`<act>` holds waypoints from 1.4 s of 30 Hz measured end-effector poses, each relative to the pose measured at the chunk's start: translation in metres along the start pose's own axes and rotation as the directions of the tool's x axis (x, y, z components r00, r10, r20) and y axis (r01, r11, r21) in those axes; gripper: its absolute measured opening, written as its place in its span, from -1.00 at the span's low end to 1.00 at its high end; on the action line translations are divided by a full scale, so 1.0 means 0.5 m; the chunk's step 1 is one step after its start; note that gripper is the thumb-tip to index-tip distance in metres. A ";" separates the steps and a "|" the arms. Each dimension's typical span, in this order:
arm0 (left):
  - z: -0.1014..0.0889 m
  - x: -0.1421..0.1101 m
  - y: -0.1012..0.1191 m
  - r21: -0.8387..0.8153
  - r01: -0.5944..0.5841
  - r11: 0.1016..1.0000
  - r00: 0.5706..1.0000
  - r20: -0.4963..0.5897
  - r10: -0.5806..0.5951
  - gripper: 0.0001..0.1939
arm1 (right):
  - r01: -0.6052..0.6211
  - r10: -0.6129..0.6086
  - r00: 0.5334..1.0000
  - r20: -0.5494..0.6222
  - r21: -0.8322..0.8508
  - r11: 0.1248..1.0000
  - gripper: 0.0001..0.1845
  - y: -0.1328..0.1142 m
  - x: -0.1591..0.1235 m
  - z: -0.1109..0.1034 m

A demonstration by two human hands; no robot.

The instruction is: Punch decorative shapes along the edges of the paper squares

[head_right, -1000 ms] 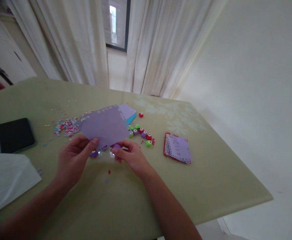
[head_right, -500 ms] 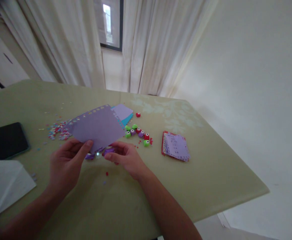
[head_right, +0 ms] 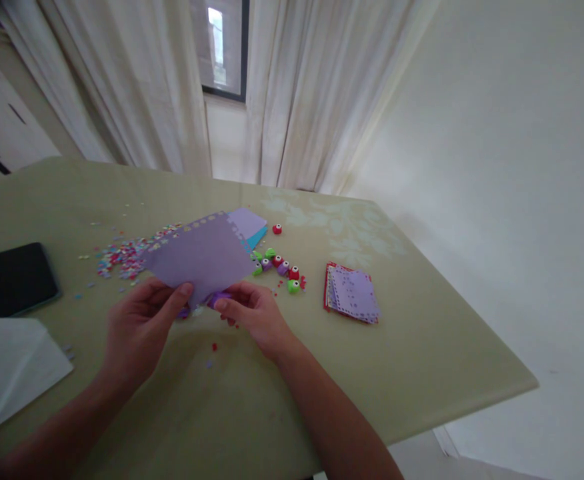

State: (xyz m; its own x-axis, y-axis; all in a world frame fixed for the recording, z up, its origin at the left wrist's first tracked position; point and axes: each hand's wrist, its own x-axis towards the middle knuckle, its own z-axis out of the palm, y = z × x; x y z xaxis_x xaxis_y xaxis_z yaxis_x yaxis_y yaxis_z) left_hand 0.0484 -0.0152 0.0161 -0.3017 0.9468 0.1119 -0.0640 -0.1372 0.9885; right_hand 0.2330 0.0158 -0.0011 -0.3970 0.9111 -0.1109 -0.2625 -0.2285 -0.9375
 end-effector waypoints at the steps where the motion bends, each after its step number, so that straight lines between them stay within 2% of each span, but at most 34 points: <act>1: 0.000 0.000 0.000 0.005 0.005 1.000 1.000 0.003 -0.005 -0.72 | -0.004 0.004 1.000 -0.007 0.010 1.000 -0.49 0.000 0.000 0.001; 10: 0.003 0.003 0.001 0.006 0.027 1.000 0.999 0.040 -0.027 -0.68 | -0.033 0.037 0.998 -0.054 0.075 0.997 -0.46 0.001 -0.005 0.007; 33: -0.002 0.013 -0.009 0.009 0.023 1.000 0.990 0.142 -0.024 -0.67 | -0.031 0.020 0.991 -0.135 -0.081 0.996 -0.41 0.015 0.000 0.005; 38: -0.005 0.014 -0.017 0.006 0.018 1.000 0.988 0.155 -0.019 -0.73 | -0.051 0.049 0.992 -0.117 -0.016 0.999 -0.34 0.016 0.003 0.007; 42: -0.005 0.015 -0.021 0.051 -0.004 0.999 0.987 0.163 -0.004 -0.72 | -0.034 0.027 0.987 -0.158 -0.042 0.999 -0.33 0.025 0.004 0.004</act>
State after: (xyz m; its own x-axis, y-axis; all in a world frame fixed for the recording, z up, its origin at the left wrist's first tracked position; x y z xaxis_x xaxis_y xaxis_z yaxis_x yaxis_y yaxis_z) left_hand 0.0443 -0.0073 0.0063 -0.1424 0.9822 0.1226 -0.0138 -0.1258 0.9920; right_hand 0.2271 0.0143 -0.0125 -0.2602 0.9474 -0.1866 -0.2117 -0.2445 -0.9463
